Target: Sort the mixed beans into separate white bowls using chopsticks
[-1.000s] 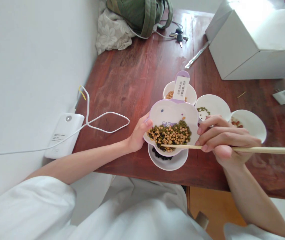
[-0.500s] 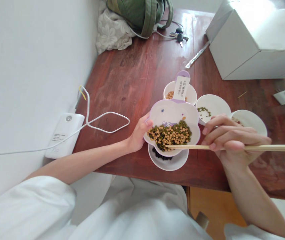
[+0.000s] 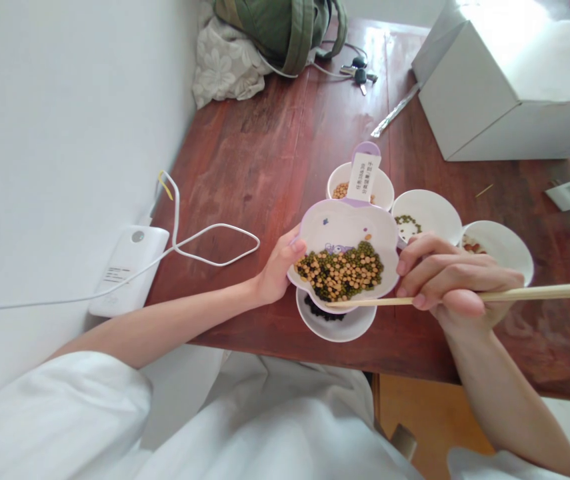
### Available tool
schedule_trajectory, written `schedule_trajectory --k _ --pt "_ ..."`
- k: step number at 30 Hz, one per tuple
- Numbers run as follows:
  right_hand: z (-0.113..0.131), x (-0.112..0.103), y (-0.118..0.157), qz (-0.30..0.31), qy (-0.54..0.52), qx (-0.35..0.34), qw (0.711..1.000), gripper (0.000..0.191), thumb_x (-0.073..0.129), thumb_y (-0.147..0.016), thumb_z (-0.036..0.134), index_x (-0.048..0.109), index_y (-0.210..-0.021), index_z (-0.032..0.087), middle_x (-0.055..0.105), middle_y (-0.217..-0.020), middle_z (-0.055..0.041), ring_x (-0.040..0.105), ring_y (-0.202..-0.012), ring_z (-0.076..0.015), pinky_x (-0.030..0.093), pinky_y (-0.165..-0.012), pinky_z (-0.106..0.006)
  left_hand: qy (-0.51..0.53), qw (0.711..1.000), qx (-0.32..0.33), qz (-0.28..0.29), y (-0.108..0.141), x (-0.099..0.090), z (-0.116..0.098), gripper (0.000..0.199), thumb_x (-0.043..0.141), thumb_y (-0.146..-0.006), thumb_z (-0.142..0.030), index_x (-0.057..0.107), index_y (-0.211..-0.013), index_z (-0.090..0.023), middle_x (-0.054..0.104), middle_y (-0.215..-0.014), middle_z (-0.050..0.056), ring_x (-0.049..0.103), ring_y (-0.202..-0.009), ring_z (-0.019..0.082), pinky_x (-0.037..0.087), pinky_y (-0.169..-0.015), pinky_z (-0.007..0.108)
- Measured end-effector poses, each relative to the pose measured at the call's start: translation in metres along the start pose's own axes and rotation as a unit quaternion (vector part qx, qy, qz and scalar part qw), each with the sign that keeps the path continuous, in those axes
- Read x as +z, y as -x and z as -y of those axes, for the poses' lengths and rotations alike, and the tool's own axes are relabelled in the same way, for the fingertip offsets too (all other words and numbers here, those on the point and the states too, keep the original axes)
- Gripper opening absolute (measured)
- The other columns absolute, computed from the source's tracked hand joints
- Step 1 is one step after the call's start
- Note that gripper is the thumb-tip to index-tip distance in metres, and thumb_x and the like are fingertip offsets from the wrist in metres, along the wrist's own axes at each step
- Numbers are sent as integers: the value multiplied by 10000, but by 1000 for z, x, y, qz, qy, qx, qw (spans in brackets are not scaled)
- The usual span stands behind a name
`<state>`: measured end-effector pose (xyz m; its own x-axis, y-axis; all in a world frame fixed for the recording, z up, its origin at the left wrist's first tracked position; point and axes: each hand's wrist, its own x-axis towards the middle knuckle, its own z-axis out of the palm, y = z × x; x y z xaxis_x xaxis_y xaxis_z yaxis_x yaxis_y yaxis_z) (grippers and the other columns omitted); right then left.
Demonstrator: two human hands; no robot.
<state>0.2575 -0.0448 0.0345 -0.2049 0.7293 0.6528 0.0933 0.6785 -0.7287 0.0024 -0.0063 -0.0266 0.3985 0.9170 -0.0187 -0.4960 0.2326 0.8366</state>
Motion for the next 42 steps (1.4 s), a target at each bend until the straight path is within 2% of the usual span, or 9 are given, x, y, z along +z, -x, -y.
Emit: schedule_trajectory --k 7,14,19,24,33,42 --pt "-1 -2 -1 -35 28 -6 999 498 726 -1045 538 719 -651 233 714 -564 -34 682 -630 -244 547 -669 -460 8 1000 -6 -4 -1 3 -2 700 775 -867 -743 806 -1322 -212 848 -1323 125 680 -1446 457 535 -1230 561" --pt "1 2 -2 -19 17 7 1000 451 748 -1037 517 775 -702 216 738 -610 -44 700 -642 -244 538 -656 -445 6 1000 -3 1 -1 4 -3 702 765 -881 -743 799 -1338 -211 845 -1328 133 685 -1438 457 535 -1231 565" --pt "1 1 -1 -74 25 9 997 524 726 -1034 568 730 -634 229 699 -548 -33 676 -594 -244 552 -624 -454 6 1000 -1 13 -1 4 -5 675 751 -901 -724 795 -1345 -219 839 -1351 125 677 -1452 452 532 -1236 565" --pt "-1 3 0 -39 26 23 999 491 738 -1032 558 749 -658 241 723 -579 -30 681 -607 -245 549 -609 -453 -15 1000 -6 17 -1 1 -4 718 728 -896 -762 784 -1366 -222 844 -1341 123 693 -1434 451 539 -1229 562" --pt "-5 4 1 -52 26 8 998 465 761 -1034 478 737 -655 210 708 -579 -36 678 -622 -230 531 -615 -417 9 1000 -2 3 -1 1 -2 697 777 -878 -741 805 -1330 -211 850 -1326 117 684 -1444 448 539 -1230 544" --pt "-9 8 5 -45 17 3 999 431 761 -1032 498 760 -684 244 719 -585 -24 671 -617 -238 555 -637 -450 27 1000 0 5 0 2 -1 637 794 -886 -710 825 -1298 -224 857 -1303 98 676 -1458 439 554 -1216 531"
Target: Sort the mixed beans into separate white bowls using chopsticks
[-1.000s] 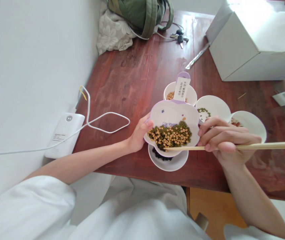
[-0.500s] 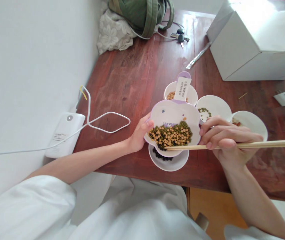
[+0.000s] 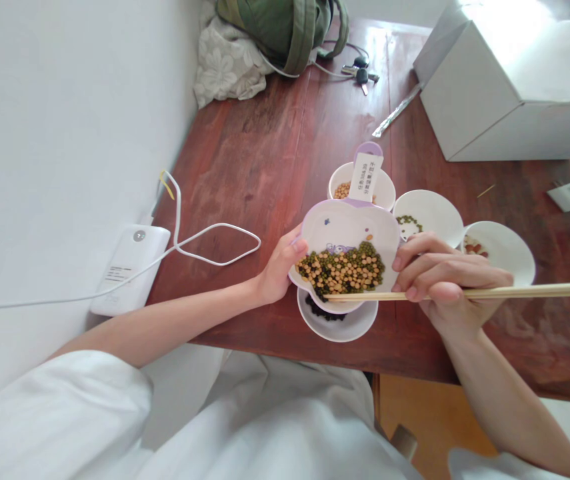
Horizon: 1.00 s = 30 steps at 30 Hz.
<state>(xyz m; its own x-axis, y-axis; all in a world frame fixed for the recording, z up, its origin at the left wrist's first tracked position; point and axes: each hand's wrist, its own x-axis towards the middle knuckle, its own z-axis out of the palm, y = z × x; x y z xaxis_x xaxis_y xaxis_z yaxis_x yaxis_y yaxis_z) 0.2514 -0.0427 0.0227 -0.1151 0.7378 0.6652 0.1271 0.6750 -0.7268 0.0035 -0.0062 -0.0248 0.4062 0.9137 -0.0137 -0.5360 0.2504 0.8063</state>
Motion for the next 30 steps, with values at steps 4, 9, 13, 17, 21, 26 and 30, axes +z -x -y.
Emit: schedule_trajectory --k 4,9,13,17,21,26,30 --pt "-2 2 1 -6 -1 -12 1000 445 766 -1026 506 743 -673 237 719 -583 -25 679 -619 -238 557 -642 -446 -2 1000 -6 -10 0 1 0 673 804 -864 -723 814 -1313 -221 853 -1309 103 685 -1442 447 564 -1199 540" --pt "-3 2 0 -6 1 -34 999 451 753 -1037 507 739 -686 223 722 -582 -23 703 -668 -240 569 -698 -441 -3 1000 -3 -17 1 -3 3 644 797 -871 -719 821 -1275 -218 860 -1279 100 698 -1424 441 568 -1196 540" --pt "-3 1 0 -9 2 -32 999 440 749 -1035 519 756 -695 239 722 -581 -25 705 -681 -251 575 -709 -453 -10 1000 1 -15 1 -5 4 592 787 -887 -713 842 -1198 -212 860 -1280 99 690 -1434 439 560 -1207 540" --pt "0 0 -1 5 5 -26 1000 419 750 -1032 519 775 -712 250 723 -588 -28 700 -669 -255 576 -704 -468 -20 1000 6 -9 1 -6 4 573 771 -899 -718 844 -1166 -216 862 -1272 93 696 -1428 434 562 -1204 540" --pt "-1 1 -1 15 -4 -32 999 413 749 -1036 504 765 -721 238 723 -594 -29 703 -685 -254 564 -705 -465 -22 1000 5 -8 0 -7 4 579 766 -900 -723 840 -1175 -219 863 -1263 95 701 -1419 434 564 -1199 548" --pt "-5 2 0 12 -8 -58 998 428 739 -1048 496 748 -719 222 729 -603 -33 704 -702 -250 555 -739 -467 -23 1000 -3 -6 1 -6 3 589 770 -891 -735 838 -1164 -217 864 -1255 98 701 -1417 444 570 -1191 562" --pt "-7 0 1 24 1 -54 998 413 745 -1043 491 758 -715 239 743 -603 -27 737 -705 -263 575 -784 -489 -21 1000 5 1 1 -5 1 537 769 -909 -714 847 -1120 -227 868 -1238 81 703 -1420 429 565 -1203 551"
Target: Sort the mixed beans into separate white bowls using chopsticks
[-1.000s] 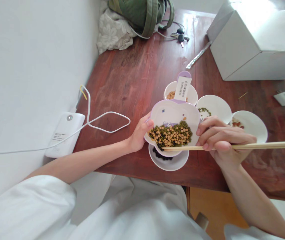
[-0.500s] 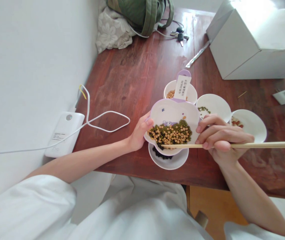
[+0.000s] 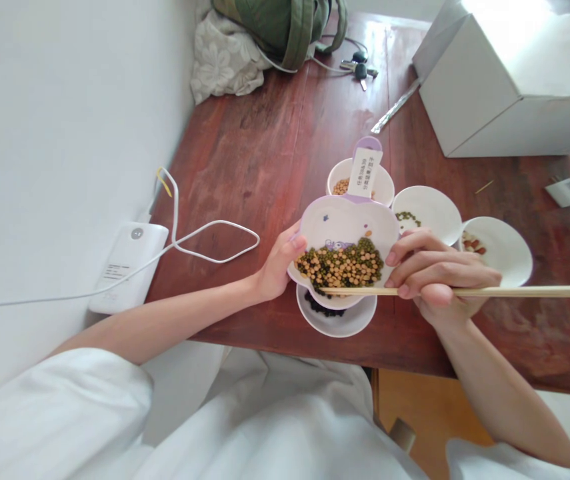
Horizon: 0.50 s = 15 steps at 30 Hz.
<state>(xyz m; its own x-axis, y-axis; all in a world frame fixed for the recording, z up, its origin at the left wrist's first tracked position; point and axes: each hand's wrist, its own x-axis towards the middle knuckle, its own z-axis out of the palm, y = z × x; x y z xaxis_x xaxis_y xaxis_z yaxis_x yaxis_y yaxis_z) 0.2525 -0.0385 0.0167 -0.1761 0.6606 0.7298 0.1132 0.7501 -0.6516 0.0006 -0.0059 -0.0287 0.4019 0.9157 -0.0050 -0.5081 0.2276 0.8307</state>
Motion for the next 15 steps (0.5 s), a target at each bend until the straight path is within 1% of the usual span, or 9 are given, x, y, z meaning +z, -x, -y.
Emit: schedule_trajectory --k 5,9,12,15 --pt "-2 -2 2 10 9 18 1000 452 720 -1041 556 738 -694 268 760 -596 -9 752 -702 -257 600 -792 -495 -8 1000 -5 -11 0 1 -1 557 778 -892 -732 845 -1108 -222 868 -1231 80 702 -1417 432 568 -1201 551" --pt "-3 -2 3 2 3 33 999 467 723 -1028 591 738 -680 281 753 -583 -8 748 -696 -262 604 -773 -498 -24 1000 0 -2 0 2 -3 552 744 -911 -733 837 -1118 -230 866 -1233 75 706 -1410 428 573 -1189 549" --pt "-4 -2 2 -1 2 38 999 475 729 -1021 606 745 -664 294 739 -570 -8 744 -672 -267 603 -757 -504 -37 999 -1 1 -1 2 -4 584 727 -906 -757 830 -1152 -238 865 -1234 80 709 -1403 434 579 -1177 557" --pt "-3 -4 0 4 -1 36 999 495 732 -1023 605 749 -651 279 734 -567 -14 744 -683 -266 611 -758 -494 -36 999 0 2 -1 2 -4 600 727 -902 -765 830 -1176 -241 863 -1243 83 707 -1406 438 575 -1181 558"
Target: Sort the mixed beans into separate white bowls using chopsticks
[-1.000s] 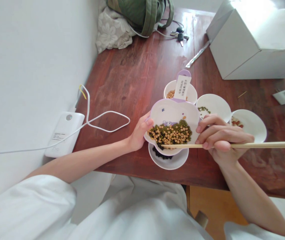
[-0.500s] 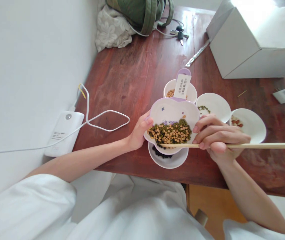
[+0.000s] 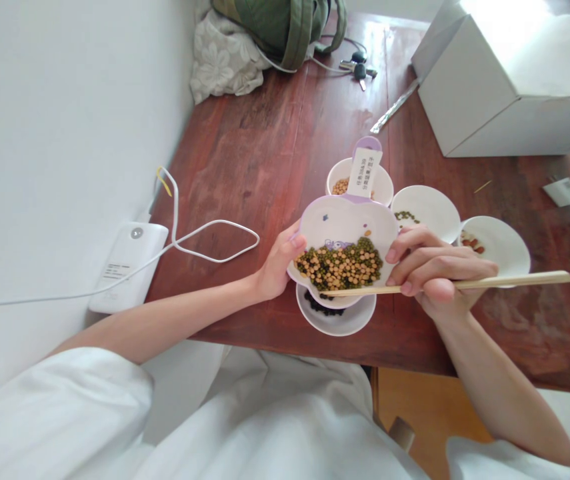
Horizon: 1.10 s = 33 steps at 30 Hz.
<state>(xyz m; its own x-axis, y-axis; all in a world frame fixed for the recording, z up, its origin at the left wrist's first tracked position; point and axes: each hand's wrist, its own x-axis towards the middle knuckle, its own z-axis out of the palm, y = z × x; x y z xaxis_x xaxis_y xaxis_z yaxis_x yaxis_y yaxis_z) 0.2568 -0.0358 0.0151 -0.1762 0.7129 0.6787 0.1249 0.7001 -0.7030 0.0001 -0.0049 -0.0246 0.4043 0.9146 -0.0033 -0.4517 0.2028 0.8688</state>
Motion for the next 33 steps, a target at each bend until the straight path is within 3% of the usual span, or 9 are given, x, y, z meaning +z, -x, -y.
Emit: schedule_trajectory --k 12,17,22,28,33 --pt "2 0 -5 10 -35 -2 999 473 745 -1028 567 772 -677 251 741 -583 -21 735 -706 -248 614 -785 -458 38 999 -10 -21 1 1 2 599 798 -870 -728 838 -1196 -227 864 -1251 88 693 -1424 443 572 -1184 553" --pt "5 0 -7 -44 -52 33 997 581 716 -1017 648 677 -576 271 683 -507 0 688 -632 -237 585 -705 -446 26 999 -10 -15 0 2 -1 610 778 -874 -747 832 -1184 -225 862 -1261 97 702 -1408 453 577 -1173 557" --pt "6 -4 -4 -78 -10 32 996 582 710 -1006 662 684 -575 271 684 -512 -15 673 -621 -255 563 -679 -472 27 1000 -8 -11 0 3 -1 613 775 -873 -746 826 -1187 -222 861 -1267 101 688 -1428 452 562 -1192 558" --pt "8 -5 -5 -19 8 5 1000 514 729 -1019 610 731 -632 270 721 -555 -15 698 -667 -262 572 -716 -483 37 999 -13 -33 1 3 0 604 811 -838 -745 839 -1169 -241 867 -1235 80 682 -1438 455 586 -1171 571" --pt "9 -4 -7 -12 7 -9 1000 435 772 -1002 563 781 -681 271 718 -556 -27 711 -666 -271 572 -698 -481 40 999 -6 -14 1 3 0 582 795 -865 -742 844 -1165 -246 864 -1247 78 667 -1462 451 580 -1186 566"
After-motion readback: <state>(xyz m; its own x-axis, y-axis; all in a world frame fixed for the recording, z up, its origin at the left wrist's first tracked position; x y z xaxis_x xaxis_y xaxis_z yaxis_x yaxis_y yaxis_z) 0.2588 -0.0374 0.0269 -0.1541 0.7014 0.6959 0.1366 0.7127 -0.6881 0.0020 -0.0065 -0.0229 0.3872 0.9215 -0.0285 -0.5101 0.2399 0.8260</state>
